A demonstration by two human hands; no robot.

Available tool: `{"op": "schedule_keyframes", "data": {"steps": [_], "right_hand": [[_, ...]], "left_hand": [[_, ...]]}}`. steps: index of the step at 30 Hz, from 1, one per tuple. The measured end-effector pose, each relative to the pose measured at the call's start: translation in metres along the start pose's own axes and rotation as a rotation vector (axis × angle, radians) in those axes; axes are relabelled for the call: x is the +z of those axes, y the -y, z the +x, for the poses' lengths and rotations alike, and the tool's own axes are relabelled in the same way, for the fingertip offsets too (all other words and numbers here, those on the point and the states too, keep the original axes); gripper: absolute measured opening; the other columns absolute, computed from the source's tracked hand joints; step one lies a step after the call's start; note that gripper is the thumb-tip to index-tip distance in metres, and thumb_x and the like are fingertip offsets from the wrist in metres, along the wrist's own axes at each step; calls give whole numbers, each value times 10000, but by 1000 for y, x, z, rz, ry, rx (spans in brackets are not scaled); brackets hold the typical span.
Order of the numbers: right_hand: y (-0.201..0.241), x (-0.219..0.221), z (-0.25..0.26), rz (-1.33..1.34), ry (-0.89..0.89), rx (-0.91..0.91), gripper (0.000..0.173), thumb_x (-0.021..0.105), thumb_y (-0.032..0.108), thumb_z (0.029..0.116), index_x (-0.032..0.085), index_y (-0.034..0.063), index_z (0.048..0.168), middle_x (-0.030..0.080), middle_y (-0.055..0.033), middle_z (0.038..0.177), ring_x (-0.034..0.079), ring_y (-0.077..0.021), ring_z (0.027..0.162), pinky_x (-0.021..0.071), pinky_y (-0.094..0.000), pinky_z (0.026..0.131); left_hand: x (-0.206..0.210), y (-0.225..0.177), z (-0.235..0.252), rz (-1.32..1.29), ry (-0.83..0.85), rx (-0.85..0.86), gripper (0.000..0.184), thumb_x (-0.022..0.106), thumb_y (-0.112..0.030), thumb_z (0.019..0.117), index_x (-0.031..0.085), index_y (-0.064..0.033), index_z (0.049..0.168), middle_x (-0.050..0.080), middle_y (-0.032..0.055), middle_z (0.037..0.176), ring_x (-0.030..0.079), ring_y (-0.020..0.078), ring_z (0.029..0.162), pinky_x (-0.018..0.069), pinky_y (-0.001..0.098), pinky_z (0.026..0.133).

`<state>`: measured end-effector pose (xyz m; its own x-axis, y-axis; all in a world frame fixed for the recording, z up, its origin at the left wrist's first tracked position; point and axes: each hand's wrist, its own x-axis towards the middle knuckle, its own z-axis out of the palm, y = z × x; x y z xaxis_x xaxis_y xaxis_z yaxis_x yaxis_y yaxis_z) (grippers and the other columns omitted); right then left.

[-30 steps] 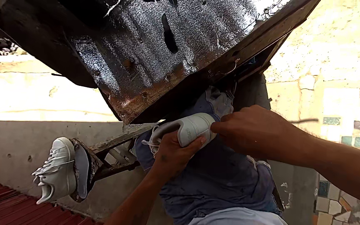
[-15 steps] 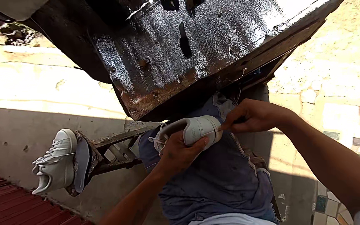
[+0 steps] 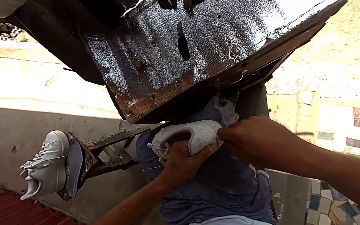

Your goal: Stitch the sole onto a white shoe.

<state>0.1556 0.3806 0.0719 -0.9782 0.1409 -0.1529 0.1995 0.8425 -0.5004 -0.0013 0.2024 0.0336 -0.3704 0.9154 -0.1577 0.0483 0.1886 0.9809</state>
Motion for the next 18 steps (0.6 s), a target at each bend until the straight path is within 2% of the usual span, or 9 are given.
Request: {"op": "schedule_keyframes", "data": {"steps": [3,6,10,12,13,15,16,17,18], "right_hand": [[13,8,9,-31,29,46,114,557,217,1004,650,154,984,574,-10,664,603,-205,563,445,-381,463],[5,4,19,56,69,56,120,582,240,993,615,161,908,541,24,628,578,-156,565,443,-367,484],[-7,-3,21,111,43,54,147,595,272,973,605,192,850,510,72,594,527,-94,531,427,-333,478],[-9,-6,17,113,44,71,150,582,289,986,606,204,863,521,79,610,530,-80,540,437,-323,485],[-11,-6,15,128,40,74,145,585,290,985,614,204,873,537,78,626,542,-77,553,450,-324,495],[-16,-4,13,165,26,79,138,591,300,981,626,206,887,569,81,651,564,-66,571,477,-323,513],[-17,-3,12,186,26,84,142,591,307,985,628,207,892,578,84,662,567,-59,578,482,-317,521],[-17,-3,13,204,33,88,145,587,313,991,631,205,903,586,84,677,568,-55,590,483,-315,534],[-18,-3,15,212,40,88,151,578,325,992,637,206,919,597,85,689,573,-51,598,488,-312,543]], "left_hand": [[1,3,0,12,8,35,41,746,-73,908,751,-45,939,755,-18,835,709,31,753,612,223,724],[-4,1,4,38,30,8,68,755,-103,902,744,-57,951,750,-34,828,705,18,748,611,213,716],[-52,-5,-8,-69,88,69,308,758,-315,929,741,-86,1133,755,2,982,683,58,716,590,214,630],[-112,3,-32,-48,-53,199,273,681,-354,983,764,-101,1044,754,65,1098,733,158,888,624,314,802],[-149,11,-46,77,-161,236,253,664,-349,997,762,-116,990,740,68,1147,724,189,989,611,353,881],[-218,30,-81,617,-340,107,276,640,-362,1002,740,-109,955,676,77,1282,657,216,1169,553,404,990],[-240,36,-97,911,-343,-66,285,641,-355,990,750,-93,1024,625,144,1356,612,320,1220,499,545,1007],[-246,35,-106,1064,-309,-241,286,697,-300,969,746,-82,1147,572,242,1404,585,468,1213,438,721,969],[-236,27,-106,1130,-270,-350,390,730,-276,952,695,-97,1296,550,291,1409,600,543,1146,426,792,906]]}}
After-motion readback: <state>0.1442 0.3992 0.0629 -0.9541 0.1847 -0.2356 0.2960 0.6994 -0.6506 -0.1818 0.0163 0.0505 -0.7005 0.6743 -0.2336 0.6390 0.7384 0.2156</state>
